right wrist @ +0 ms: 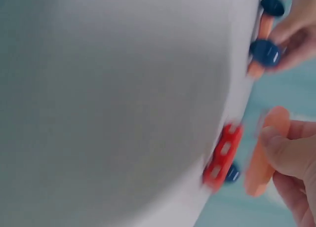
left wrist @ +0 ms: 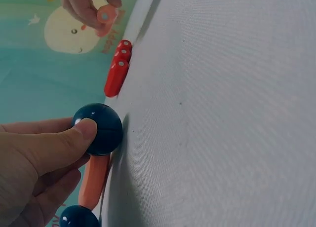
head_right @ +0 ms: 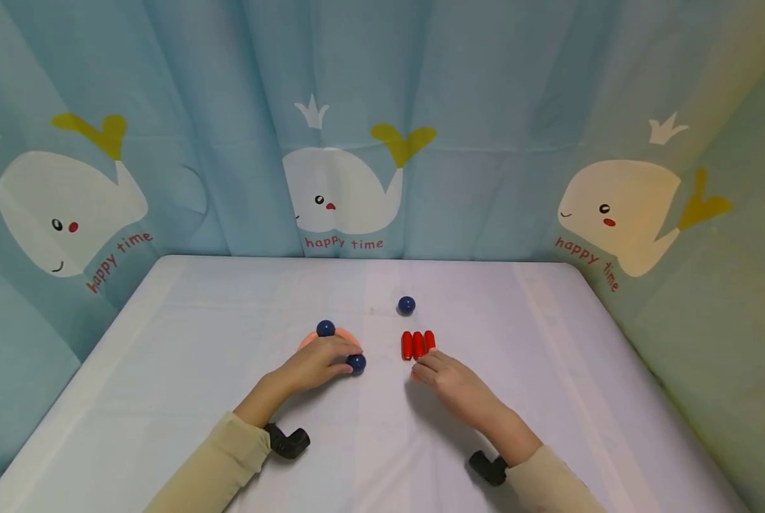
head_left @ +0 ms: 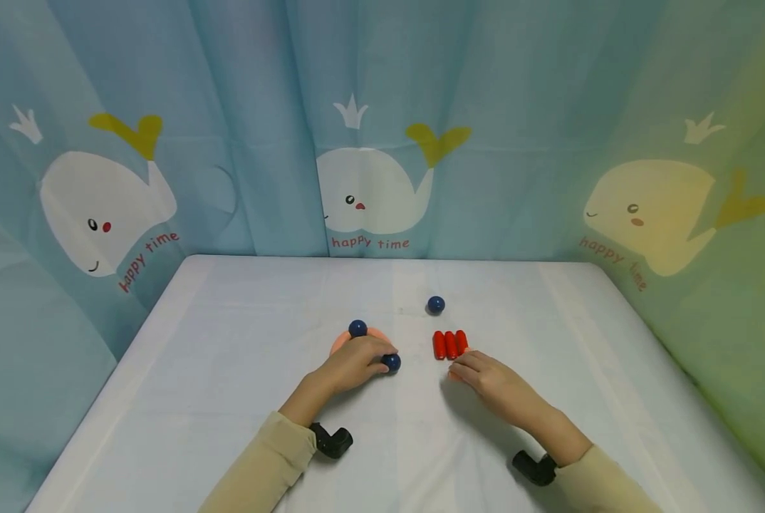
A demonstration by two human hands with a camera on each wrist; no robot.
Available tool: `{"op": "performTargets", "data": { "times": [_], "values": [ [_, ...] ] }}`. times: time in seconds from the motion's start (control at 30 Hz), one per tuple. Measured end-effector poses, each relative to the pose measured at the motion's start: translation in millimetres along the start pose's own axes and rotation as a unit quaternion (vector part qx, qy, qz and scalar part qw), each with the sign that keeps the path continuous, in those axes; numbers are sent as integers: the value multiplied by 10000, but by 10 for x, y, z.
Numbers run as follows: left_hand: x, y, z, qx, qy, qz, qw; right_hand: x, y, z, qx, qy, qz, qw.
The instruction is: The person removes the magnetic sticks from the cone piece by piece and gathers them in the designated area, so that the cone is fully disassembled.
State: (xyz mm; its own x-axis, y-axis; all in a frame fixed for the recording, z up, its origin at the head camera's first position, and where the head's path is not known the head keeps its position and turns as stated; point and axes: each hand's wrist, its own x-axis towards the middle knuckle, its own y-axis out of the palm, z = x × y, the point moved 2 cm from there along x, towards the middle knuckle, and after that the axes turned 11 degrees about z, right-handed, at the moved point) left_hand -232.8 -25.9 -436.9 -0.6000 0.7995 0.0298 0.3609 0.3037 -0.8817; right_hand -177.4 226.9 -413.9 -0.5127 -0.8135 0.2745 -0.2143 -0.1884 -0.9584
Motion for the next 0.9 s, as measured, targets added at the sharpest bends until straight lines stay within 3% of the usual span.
{"op": "performTargets", "data": {
  "times": [0.17,0.3,0.6,0.73,0.83,0.9],
  "values": [
    [9,11,-4,48,6,-23,10000,-223,-1,-309,16,236,-150,9996],
    [3,5,-12,82,-19,-14,10000,-336,25,-503,56,498,-11,9987],
    [-5,1,-15,181,-83,-3,9998,-232,25,-610,134,516,729,9959],
    [-8,4,-13,163,-75,-23,9998,-208,19,-602,198,659,835,9941],
    [-9,9,-15,150,-97,-40,9998,-222,6,-606,541,1376,709,9865],
    [-11,12,-18,127,-125,-52,9998,-248,-20,-618,917,2286,477,9680]
  ]
}}
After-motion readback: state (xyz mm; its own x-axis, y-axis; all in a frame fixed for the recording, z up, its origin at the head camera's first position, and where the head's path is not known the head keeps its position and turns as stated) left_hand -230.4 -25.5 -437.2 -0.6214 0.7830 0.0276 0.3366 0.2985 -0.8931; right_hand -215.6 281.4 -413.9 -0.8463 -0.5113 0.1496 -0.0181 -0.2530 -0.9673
